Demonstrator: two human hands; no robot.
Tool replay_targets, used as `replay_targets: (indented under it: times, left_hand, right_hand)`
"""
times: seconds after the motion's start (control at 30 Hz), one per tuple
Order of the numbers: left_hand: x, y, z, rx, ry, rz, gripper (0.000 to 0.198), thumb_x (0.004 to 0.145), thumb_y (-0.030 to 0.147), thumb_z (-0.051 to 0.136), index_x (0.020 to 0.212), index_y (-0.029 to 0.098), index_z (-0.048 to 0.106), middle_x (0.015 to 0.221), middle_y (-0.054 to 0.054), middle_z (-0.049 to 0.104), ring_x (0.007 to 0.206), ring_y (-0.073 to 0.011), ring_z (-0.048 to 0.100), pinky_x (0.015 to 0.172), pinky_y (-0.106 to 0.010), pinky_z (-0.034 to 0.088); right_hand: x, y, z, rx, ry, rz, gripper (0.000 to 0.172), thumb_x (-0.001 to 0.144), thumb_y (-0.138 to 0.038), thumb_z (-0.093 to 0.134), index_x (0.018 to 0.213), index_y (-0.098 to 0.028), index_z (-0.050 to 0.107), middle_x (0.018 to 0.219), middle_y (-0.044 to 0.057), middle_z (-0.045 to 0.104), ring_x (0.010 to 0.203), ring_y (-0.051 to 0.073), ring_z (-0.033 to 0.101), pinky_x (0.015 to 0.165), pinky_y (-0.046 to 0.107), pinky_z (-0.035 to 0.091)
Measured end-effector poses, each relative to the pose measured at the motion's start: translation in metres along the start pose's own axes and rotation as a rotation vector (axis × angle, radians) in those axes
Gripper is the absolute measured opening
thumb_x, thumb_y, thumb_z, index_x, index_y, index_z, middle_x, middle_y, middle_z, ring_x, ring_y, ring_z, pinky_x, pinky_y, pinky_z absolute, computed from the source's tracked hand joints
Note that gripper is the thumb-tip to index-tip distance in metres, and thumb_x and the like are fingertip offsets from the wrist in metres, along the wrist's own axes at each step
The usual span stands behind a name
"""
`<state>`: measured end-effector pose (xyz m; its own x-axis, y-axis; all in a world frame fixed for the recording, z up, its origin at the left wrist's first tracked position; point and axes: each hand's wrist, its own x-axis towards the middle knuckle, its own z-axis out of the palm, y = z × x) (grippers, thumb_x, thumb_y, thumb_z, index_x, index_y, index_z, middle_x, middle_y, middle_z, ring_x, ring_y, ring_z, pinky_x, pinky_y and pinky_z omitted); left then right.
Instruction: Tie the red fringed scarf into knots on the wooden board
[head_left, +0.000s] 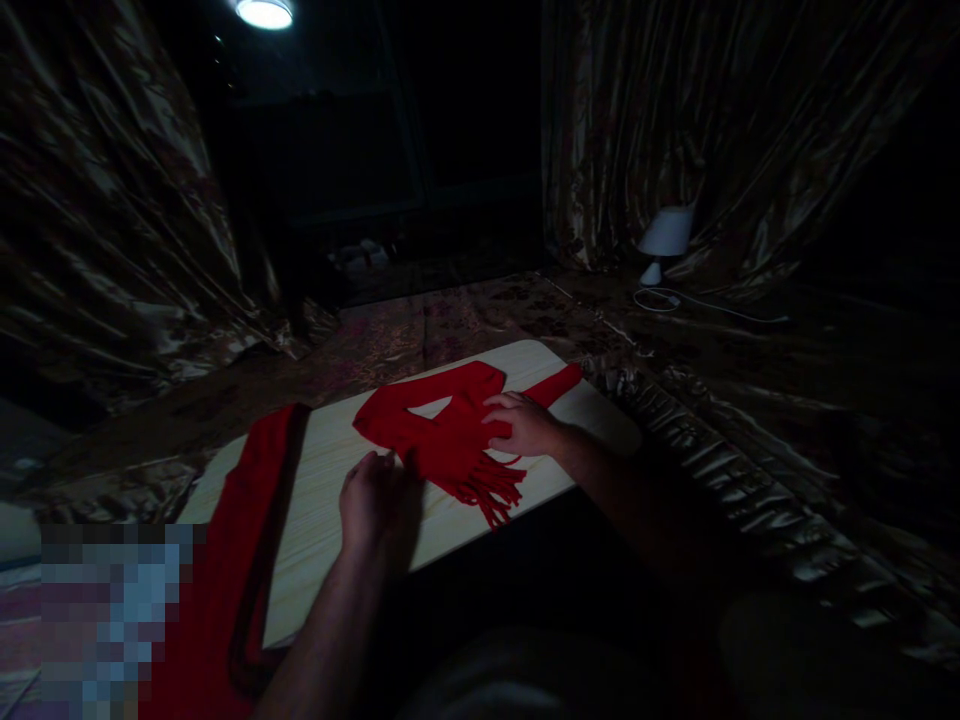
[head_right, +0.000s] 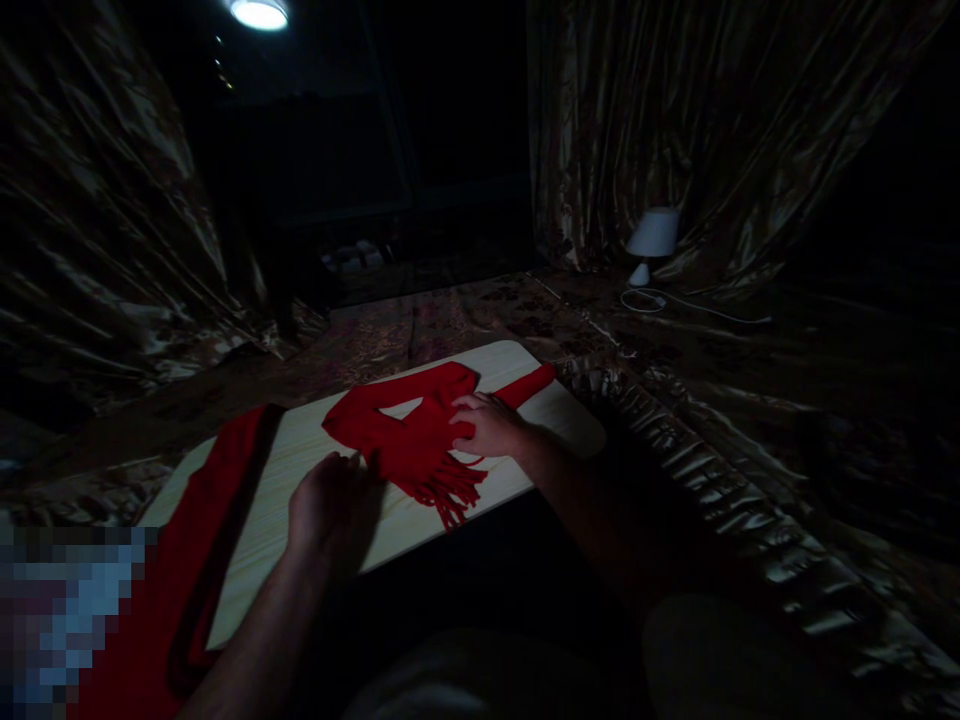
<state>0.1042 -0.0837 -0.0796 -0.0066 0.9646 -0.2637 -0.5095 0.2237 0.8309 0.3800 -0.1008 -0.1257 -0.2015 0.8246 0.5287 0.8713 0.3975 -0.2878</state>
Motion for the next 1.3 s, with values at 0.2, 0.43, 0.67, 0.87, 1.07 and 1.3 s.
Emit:
replay_targets:
  times: [0.2,0.43,0.67,0.87,1.07,1.3]
  left_hand:
    - [-0.005,0.006,0.008,-0.057,0.055,-0.194,0.008,0.082,0.013,0.053,0.079,0.02,0.052,0.072,-0.001,0.06,0.073,-0.0168,0.067,0.079,-0.036,0.059]
    - [0.001,-0.003,0.002,-0.014,-0.015,-0.122,0.011,0.082,0.011,0.054,0.082,0.021,0.056,0.076,-0.001,0.064,0.079,-0.0172,0.069,0.083,-0.035,0.058]
    - [-0.003,0.0,0.007,-0.044,-0.007,-0.265,0.011,0.083,0.012,0.053,0.074,0.019,0.055,0.075,-0.003,0.067,0.072,-0.0162,0.068,0.082,-0.035,0.059]
    - [0.0,-0.014,0.018,-0.024,-0.096,-0.287,0.015,0.088,0.013,0.051,0.091,0.014,0.065,0.087,-0.008,0.073,0.071,-0.0157,0.07,0.067,-0.027,0.06]
    - [0.014,-0.036,0.038,-0.059,-0.259,-0.389,0.024,0.094,0.022,0.051,0.109,0.011,0.064,0.079,-0.007,0.07,0.053,-0.0138,0.064,0.041,-0.02,0.05]
    - [0.026,-0.044,0.049,-0.203,-0.123,-0.427,0.027,0.093,0.008,0.04,0.114,0.01,0.057,0.075,-0.006,0.067,0.055,-0.0147,0.066,0.049,-0.023,0.057]
  right_hand:
    - [0.001,0.0,-0.001,0.012,0.016,-0.047,0.011,0.085,-0.024,0.068,0.093,-0.021,0.076,0.106,0.007,0.067,0.101,0.02,0.06,0.093,0.035,0.046]
    - [0.004,-0.009,-0.005,-0.08,0.091,0.037,0.018,0.097,-0.023,0.053,0.103,-0.021,0.07,0.108,0.009,0.066,0.105,0.021,0.055,0.095,0.034,0.042]
    - [0.005,-0.007,0.001,-0.093,-0.042,0.031,0.016,0.08,-0.014,0.063,0.094,-0.02,0.068,0.097,0.005,0.068,0.097,0.021,0.058,0.09,0.032,0.043]
    - [0.005,-0.009,-0.001,-0.094,-0.03,0.052,0.015,0.083,-0.028,0.069,0.096,-0.02,0.068,0.097,0.006,0.068,0.098,0.022,0.059,0.089,0.032,0.042]
    - [0.005,-0.007,0.0,-0.086,-0.021,0.03,0.018,0.084,-0.031,0.07,0.098,-0.021,0.067,0.098,0.006,0.069,0.097,0.022,0.06,0.089,0.033,0.042]
    - [0.003,-0.005,0.003,-0.072,-0.02,0.083,0.014,0.085,-0.023,0.067,0.099,-0.021,0.066,0.102,0.005,0.068,0.1,0.021,0.058,0.09,0.032,0.043]
